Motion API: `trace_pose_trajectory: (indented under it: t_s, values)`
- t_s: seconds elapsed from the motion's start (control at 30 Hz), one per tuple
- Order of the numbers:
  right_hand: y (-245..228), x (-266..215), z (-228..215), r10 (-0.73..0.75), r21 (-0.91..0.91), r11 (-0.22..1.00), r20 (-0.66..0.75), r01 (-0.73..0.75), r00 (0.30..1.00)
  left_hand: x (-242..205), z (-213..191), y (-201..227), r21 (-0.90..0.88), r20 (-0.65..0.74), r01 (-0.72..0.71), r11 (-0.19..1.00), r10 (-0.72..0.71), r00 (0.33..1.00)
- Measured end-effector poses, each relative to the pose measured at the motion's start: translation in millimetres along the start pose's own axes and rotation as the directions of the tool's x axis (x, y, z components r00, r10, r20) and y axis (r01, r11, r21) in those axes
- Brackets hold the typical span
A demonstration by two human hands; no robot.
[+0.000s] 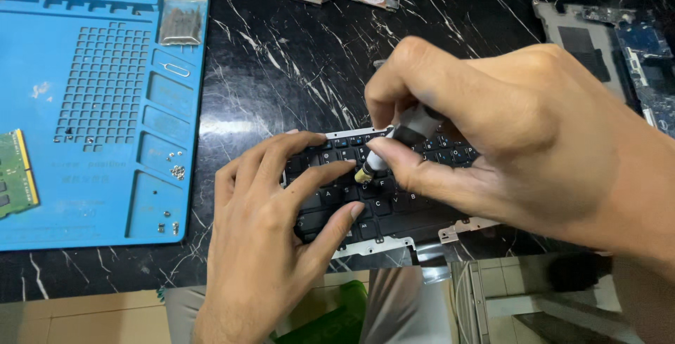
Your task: The person cleans a detached laptop keyboard using a compressed air blower to remove dust from the keys and internal components. They then use a small brush to sweep debris from the surface of the keys.
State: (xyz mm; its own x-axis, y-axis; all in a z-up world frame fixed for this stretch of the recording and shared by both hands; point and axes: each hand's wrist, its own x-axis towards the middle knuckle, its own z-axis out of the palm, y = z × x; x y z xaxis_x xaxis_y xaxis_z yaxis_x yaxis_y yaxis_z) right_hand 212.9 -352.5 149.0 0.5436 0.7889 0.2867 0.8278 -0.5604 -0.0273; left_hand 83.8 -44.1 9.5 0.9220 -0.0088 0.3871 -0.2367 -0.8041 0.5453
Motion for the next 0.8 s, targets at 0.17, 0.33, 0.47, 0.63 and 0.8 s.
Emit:
trace_pose_trajectory:
  t_s: [0.17, 0.33, 0.47, 0.63, 0.8]
  values:
    - [-61.8, 71.3, 26.8, -0.146, -0.093, 0.984, 0.075, 0.153, 0.986, -1.1, -0.1, 1.5, 0.014, 0.013, -0.003, 1.0, 0.003, 1.0]
    - [-54.8, 84.7, 14.1, -0.189, 0.271, 0.96, 0.444, 0.07, 0.876, -1.9, 1.9, 1.1, 0.016, 0.016, 0.023, 1.0, -0.023, 1.0]
    - [-60.1, 83.8, 14.3, -0.251, -0.089, 0.958, 0.193, 0.272, 0.948, -1.7, 1.2, 4.9, 0.032, 0.035, 0.04, 0.999, -0.041, 0.999]
    - [-64.0, 87.5, -5.4, -0.275, 0.247, 0.951, 0.414, 0.184, 0.867, -0.8, 0.9, 6.6, 0.016, 0.032, 0.063, 0.998, -0.063, 0.998]
    - [-64.3, 91.5, 8.9, -0.223, -0.043, 0.969, 0.289, 0.245, 0.931, -0.9, 0.1, 6.7, 0.019, 0.04, 0.062, 0.998, -0.062, 0.997]
